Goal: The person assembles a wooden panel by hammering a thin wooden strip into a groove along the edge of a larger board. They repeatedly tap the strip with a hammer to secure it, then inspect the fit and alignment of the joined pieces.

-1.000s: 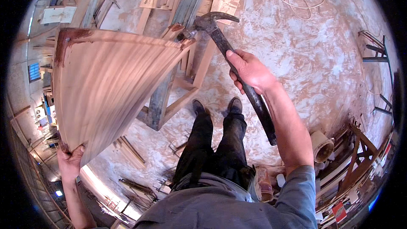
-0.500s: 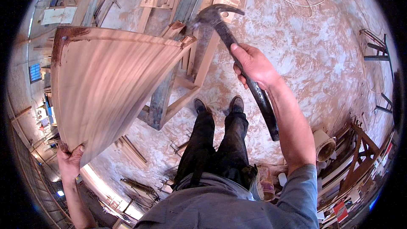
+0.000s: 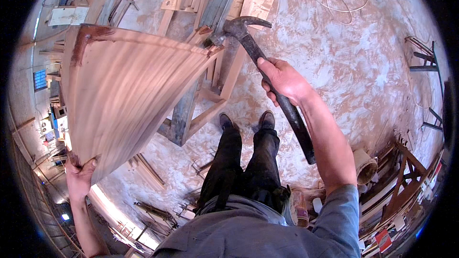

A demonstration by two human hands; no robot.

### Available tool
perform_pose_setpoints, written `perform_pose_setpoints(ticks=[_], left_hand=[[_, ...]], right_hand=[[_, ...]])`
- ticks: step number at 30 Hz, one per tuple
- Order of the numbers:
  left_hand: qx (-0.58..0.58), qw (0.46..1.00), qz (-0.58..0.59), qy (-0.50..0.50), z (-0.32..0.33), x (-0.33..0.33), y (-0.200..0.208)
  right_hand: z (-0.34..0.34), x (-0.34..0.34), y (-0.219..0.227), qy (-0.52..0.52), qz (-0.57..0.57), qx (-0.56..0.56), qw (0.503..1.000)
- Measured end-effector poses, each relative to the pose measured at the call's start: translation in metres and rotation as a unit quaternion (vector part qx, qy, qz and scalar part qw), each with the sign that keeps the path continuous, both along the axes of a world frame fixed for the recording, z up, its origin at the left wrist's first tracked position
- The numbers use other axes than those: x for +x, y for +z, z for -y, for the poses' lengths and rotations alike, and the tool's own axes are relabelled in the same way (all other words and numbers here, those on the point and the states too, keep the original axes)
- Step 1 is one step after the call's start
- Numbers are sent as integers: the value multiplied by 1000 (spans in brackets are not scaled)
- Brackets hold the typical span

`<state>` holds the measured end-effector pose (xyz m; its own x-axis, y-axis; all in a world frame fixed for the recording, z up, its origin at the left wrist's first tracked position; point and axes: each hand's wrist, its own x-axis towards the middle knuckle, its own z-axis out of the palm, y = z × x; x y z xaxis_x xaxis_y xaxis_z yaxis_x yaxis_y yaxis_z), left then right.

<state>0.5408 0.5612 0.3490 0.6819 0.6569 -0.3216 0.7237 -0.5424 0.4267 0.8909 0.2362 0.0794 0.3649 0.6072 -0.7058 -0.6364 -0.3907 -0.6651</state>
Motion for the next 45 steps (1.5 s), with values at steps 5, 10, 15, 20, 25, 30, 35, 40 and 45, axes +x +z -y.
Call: perform_pose_setpoints(ticks=[5, 10, 15, 20, 25, 30, 35, 40, 45], left_hand=[[-13, 998, -52, -26, 7, 16, 3], [-1, 997, -58, -57, 18, 29, 5], [-23, 995, 0, -102, 25, 28, 4], [-65, 972, -131, -185, 18, 32, 22], [-346, 913, -66, -204, -41, 23, 17], [-222, 934, -92, -265, -133, 44, -112], [-340, 889, -119, -283, -121, 65, -247], [-305, 889, -172, -294, -103, 81, -267], [-247, 939, -122, -205, -122, 80, -189]], right_hand=[[3, -1, 21, -41, 42, 10, 998], [-1, -7, 82, -154, 118, 76, 978], [-30, -30, 151, -225, 164, 237, 931], [-76, -70, 172, -267, 189, 330, 885], [-95, -81, 165, -310, 241, 307, 867], [-103, -78, 161, -322, 288, 282, 856], [-113, -82, 162, -363, 282, 248, 853], [-117, -83, 164, -371, 287, 231, 853], [-122, -80, 164, -349, 310, 231, 854]])
